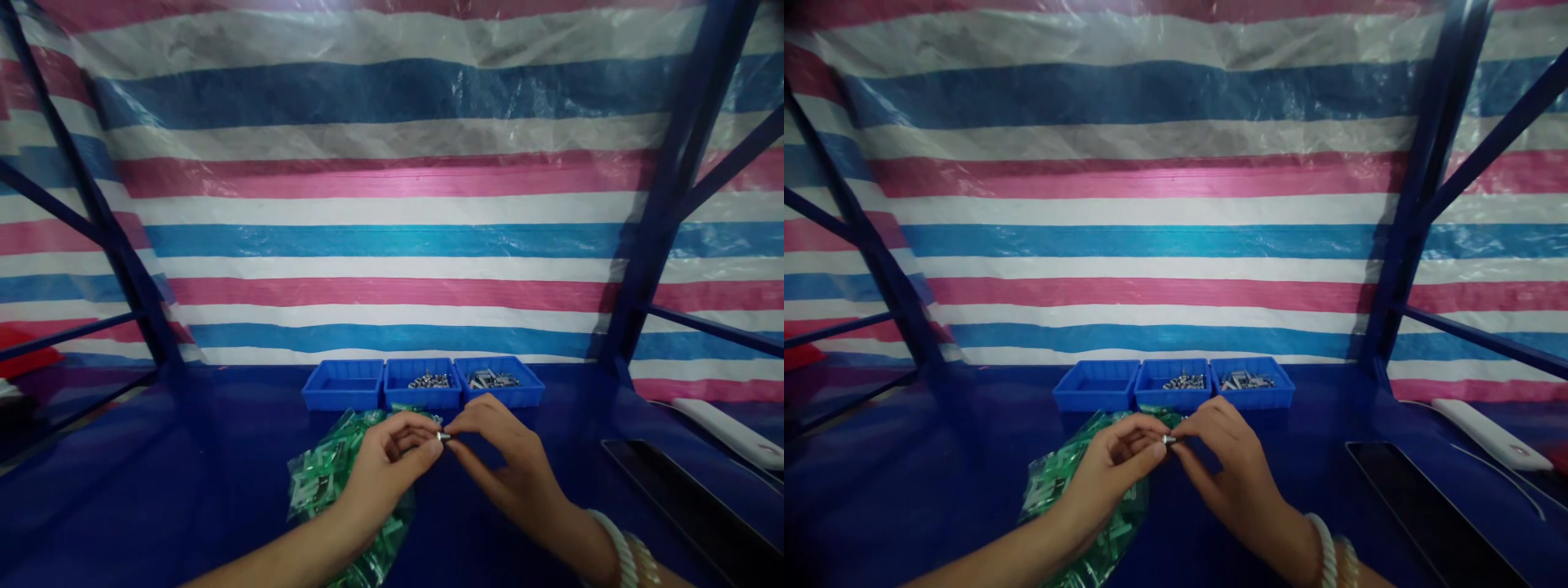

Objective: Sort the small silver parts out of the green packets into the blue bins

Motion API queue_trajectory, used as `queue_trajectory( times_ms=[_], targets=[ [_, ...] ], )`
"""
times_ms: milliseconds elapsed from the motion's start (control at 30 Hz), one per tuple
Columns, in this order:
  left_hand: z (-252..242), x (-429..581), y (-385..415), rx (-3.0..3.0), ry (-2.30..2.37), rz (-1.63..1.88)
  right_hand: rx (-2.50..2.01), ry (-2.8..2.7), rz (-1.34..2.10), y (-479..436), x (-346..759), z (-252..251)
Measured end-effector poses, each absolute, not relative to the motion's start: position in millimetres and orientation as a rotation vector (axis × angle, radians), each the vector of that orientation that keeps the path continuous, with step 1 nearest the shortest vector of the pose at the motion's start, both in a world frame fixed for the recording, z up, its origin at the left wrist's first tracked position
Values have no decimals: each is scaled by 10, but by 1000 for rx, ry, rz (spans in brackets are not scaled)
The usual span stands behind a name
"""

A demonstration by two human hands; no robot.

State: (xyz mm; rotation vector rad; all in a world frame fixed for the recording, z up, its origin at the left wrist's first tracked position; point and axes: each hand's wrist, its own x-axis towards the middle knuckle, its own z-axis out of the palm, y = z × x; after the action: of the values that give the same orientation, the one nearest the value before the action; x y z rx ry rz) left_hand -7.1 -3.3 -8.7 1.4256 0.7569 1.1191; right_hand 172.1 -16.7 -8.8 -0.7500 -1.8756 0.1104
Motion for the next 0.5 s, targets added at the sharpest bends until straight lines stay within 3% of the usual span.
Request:
queue_trajectory(
  times_ms=[300,500],
  targets=[
    [-75,-20,-114,1471,865,1257,-909,-1681,841,-202,1560,-207],
    [-54,8,-76,1583,892,1334,-888,-1691,1008,-92,1568,-240]
  ],
)
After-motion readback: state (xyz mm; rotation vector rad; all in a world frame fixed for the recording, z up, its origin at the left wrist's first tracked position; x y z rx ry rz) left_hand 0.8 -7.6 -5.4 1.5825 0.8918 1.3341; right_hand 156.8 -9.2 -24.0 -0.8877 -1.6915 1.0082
